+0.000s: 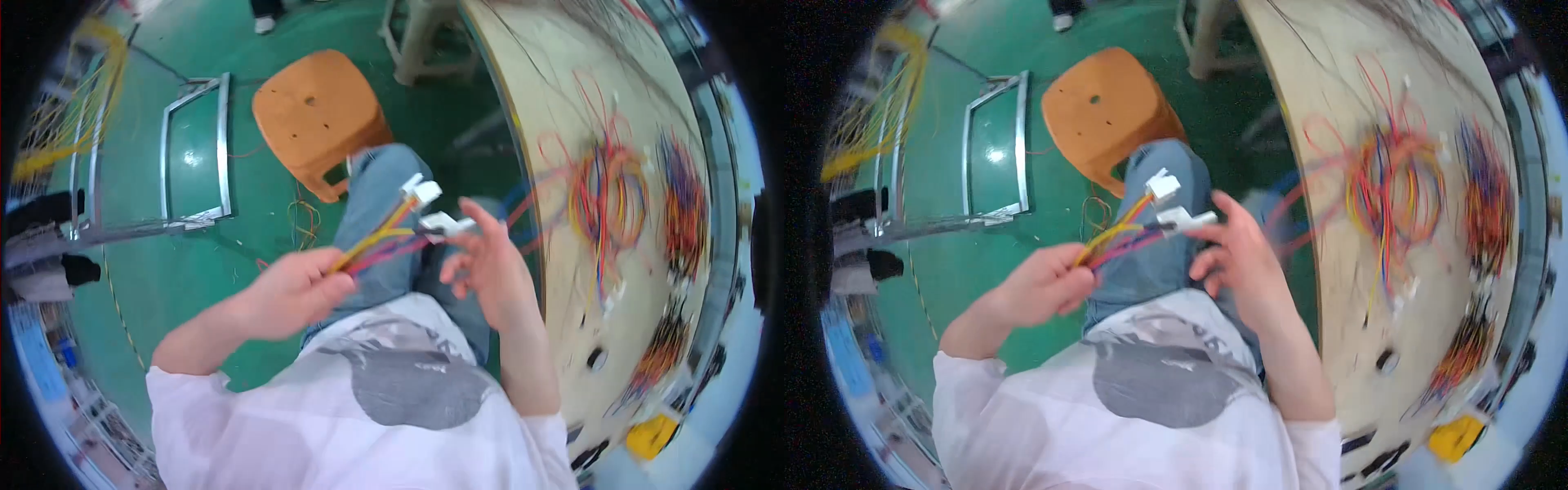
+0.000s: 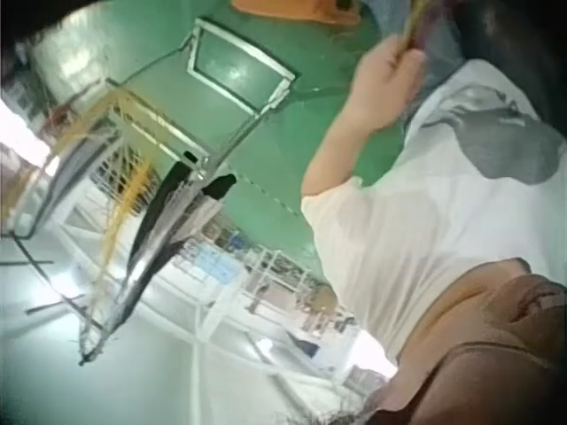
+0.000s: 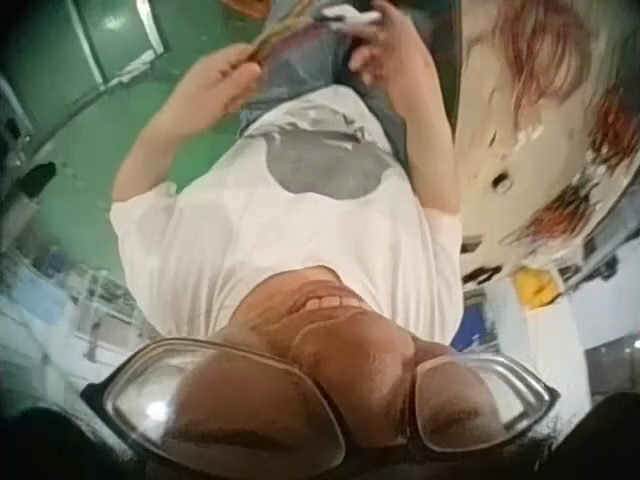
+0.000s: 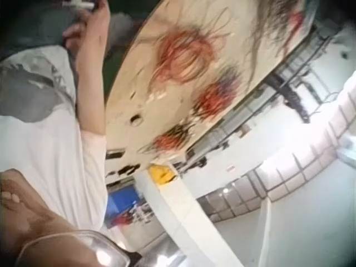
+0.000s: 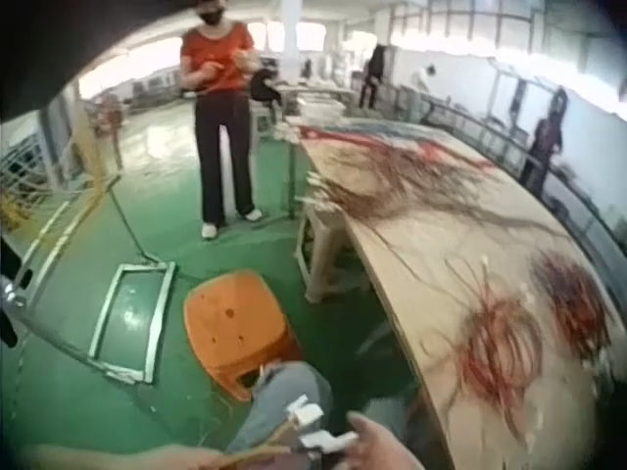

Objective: Assembling and securing a bundle of colored wires with electrical tape to create a wire harness.

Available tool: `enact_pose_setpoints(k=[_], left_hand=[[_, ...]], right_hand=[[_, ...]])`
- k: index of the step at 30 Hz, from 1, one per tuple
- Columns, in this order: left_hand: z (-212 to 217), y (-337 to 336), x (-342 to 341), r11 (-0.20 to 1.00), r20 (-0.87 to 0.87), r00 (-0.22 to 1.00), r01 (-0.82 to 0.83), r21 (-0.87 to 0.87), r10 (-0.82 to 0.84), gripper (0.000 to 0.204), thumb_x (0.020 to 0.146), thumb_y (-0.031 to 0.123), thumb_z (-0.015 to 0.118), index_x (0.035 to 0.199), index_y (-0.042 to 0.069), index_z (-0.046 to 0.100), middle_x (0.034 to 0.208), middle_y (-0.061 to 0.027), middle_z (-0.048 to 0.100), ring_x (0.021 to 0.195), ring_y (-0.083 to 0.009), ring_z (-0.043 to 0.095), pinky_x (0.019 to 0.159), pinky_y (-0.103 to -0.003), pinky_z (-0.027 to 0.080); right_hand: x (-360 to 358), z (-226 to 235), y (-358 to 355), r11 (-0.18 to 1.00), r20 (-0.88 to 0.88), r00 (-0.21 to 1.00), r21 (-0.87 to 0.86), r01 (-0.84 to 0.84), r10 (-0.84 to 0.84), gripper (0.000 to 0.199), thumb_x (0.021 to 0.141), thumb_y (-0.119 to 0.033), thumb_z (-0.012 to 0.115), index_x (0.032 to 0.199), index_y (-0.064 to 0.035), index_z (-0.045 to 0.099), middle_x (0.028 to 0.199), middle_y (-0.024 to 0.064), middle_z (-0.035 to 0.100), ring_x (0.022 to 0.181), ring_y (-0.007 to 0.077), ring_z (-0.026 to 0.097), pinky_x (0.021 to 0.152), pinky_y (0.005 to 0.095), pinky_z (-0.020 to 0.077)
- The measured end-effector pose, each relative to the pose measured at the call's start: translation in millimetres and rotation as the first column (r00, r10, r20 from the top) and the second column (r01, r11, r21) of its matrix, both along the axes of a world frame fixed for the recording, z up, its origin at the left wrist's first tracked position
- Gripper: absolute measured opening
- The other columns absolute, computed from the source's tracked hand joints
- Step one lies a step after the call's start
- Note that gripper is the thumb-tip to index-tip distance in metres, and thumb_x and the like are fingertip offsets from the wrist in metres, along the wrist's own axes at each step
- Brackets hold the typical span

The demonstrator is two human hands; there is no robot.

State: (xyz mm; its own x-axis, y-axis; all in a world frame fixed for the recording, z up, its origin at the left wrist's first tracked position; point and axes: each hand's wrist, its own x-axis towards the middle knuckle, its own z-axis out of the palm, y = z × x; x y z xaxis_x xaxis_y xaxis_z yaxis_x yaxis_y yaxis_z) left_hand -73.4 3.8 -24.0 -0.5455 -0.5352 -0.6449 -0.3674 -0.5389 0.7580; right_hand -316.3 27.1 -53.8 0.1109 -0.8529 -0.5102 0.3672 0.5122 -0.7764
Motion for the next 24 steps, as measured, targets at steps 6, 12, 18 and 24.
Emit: enact_pose_setpoints(k=[6,12,18,24], left_hand=[[-12.3,26.4,-68.6,0.852,-0.355,0.887,0.411,0.324,-0.293,0.014,0.085,0.010,0.043,0.095,0.002,0.050,0.057,-0.0016,0.052,0.047,-0.0044,0.045,0.044,-0.018,0.036],[-18.0,52.3,-105.7,0.847,-0.355,0.840,0.495,0.194,-0.410,0.016,0.084,0.010,0.045,0.095,0.002,0.052,0.059,0.0024,0.044,0.051,-0.0029,0.038,0.046,-0.019,0.030],[-10.6,70.2,-120.6,0.865,-0.235,0.843,0.501,0.012,-0.485,0.013,0.080,0.006,0.050,0.091,0.000,0.053,0.064,0.0029,0.046,0.056,-0.0025,0.040,0.050,-0.017,0.032],[-11.3,81.4,-120.0,0.882,-0.202,0.858,0.459,-0.112,-0.472,0.014,0.079,0.010,0.055,0.088,-0.001,0.054,0.071,0.0031,0.050,0.066,-0.0026,0.042,0.059,-0.018,0.036]], right_hand=[[-37.4,35.0,56.6,0.990,0.111,0.985,-0.030,0.135,-0.131,0.053,0.090,-0.044,0.024,0.103,-0.0018,0.053,0.079,0.0048,0.057,0.058,0.0082,0.048,0.044,0.0193,0.0356],[-75.5,40.0,116.5,0.926,-0.260,0.956,-0.377,0.026,-0.133,0.029,0.076,-0.004,0.058,0.104,0.0002,0.053,0.088,0.0048,0.059,0.079,0.0090,0.054,0.070,0.0235,0.0430],[-86.1,33.5,147.9,0.869,-0.531,0.821,-0.487,-0.094,-0.209,0.040,0.069,-0.003,0.064,0.107,-0.0004,0.052,0.089,0.0052,0.059,0.081,0.0101,0.054,0.072,0.0234,0.0426],[-88.9,29.7,163.6,0.914,-0.514,0.840,-0.402,-0.056,-0.175,0.042,0.070,-0.003,0.063,0.110,-0.0023,0.051,0.090,0.0042,0.058,0.083,0.0106,0.054,0.073,0.0237,0.0427]])
